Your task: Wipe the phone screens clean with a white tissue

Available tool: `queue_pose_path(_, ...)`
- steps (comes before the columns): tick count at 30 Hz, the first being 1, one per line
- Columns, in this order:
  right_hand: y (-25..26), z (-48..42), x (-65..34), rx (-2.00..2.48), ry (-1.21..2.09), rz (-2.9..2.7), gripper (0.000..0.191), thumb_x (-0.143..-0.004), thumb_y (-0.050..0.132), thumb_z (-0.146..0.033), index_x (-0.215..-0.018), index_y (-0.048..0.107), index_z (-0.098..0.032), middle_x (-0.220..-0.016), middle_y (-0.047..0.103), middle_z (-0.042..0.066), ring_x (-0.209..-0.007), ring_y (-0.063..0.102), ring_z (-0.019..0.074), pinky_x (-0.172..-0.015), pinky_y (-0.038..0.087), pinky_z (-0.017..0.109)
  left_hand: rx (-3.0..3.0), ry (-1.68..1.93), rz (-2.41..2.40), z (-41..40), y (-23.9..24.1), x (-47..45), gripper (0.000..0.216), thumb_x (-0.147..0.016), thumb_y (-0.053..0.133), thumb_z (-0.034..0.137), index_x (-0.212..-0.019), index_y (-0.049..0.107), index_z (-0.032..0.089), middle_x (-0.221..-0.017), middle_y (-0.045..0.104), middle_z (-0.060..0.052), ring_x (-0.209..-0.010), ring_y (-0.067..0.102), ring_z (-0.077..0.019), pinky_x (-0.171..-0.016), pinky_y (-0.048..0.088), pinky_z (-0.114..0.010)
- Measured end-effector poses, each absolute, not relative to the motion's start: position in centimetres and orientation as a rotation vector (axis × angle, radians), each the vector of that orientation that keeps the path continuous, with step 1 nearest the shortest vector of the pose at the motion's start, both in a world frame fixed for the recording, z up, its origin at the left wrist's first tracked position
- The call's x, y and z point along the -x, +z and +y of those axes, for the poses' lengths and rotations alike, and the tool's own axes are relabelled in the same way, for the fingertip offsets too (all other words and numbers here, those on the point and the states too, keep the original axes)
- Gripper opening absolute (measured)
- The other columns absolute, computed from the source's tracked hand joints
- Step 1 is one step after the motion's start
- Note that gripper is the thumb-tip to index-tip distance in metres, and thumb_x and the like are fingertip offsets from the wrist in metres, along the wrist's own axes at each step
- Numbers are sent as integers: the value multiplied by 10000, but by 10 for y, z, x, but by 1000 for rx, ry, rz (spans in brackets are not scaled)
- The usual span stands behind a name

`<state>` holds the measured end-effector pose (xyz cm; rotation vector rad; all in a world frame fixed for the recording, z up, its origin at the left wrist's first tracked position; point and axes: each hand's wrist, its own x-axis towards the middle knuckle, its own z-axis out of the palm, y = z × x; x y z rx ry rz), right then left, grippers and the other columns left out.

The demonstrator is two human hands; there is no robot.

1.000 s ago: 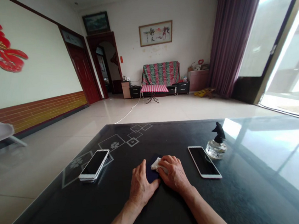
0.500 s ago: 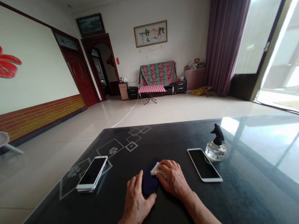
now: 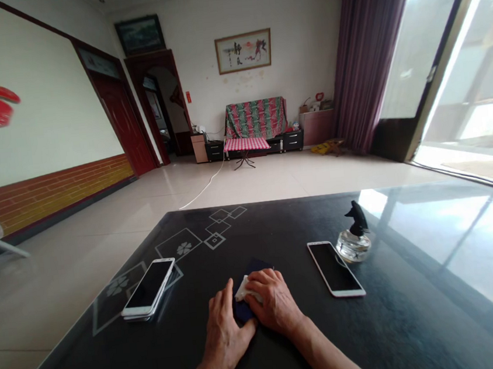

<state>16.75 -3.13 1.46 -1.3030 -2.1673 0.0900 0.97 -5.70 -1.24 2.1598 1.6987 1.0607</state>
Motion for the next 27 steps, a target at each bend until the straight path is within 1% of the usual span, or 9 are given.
queue_pose_path(4, 15, -12, -166, 1406, 31, -2120, 193, -898, 509, -308, -931, 699, -288, -1084, 656, 6, -985, 553, 183, -898, 362, 336, -2153, 1065, 1703, -58, -9, -10, 761, -675, 617, 197, -1386, 375, 73, -1154, 564, -134, -1062, 501, -296, -961, 407, -407)
queue_pose_path(11, 14, 20, -168, 1527, -4, -2013, 216, -904, 496, -296, -925, 710, -268, -1065, 664, 34, -959, 550, 210, -866, 360, 359, -2115, 1080, 1683, -58, -5, -9, 768, -646, 646, 203, -1369, 404, 111, -1152, 567, -122, -1060, 502, -299, -943, 419, -409)
queue_pose_path(16, 16, -3, -162, 1482, 18, -2054, 188, -894, 519, -286, -909, 706, -277, -1073, 665, 8, -979, 548, 192, -880, 353, 336, -2103, 1089, 1675, -57, -5, -9, 760, -637, 654, 192, -1354, 418, 101, -1102, 576, -120, -1029, 507, -295, -928, 432, -413)
queue_pose_path(19, 16, -29, -158, 1435, 55, -2098, 166, -888, 536, -283, -914, 700, -290, -1082, 663, -10, -986, 545, 179, -890, 345, 326, -2124, 1117, 1662, -55, -10, -8, 758, -658, 657, 214, -1363, 404, 100, -1096, 577, -119, -1018, 519, -294, -917, 443, -418)
queue_pose_path(22, 15, -51, -154, 1402, 139, -2110, 162, -884, 543, -274, -924, 697, -301, -1089, 658, -11, -993, 540, 182, -891, 339, 332, -2154, 1145, 1644, -53, -17, -6, 764, -680, 654, 235, -1375, 380, 75, -1075, 585, -124, -991, 534, -288, -897, 460, -418)
queue_pose_path(27, 18, -59, -151, 1421, 220, -2125, 168, -882, 544, -290, -916, 707, -314, -1083, 658, -6, -980, 545, 185, -883, 341, 338, -2184, 1189, 1616, -53, -21, -4, 769, -676, 663, 221, -1377, 375, 91, -1084, 596, -121, -985, 552, -280, -876, 477, -403)
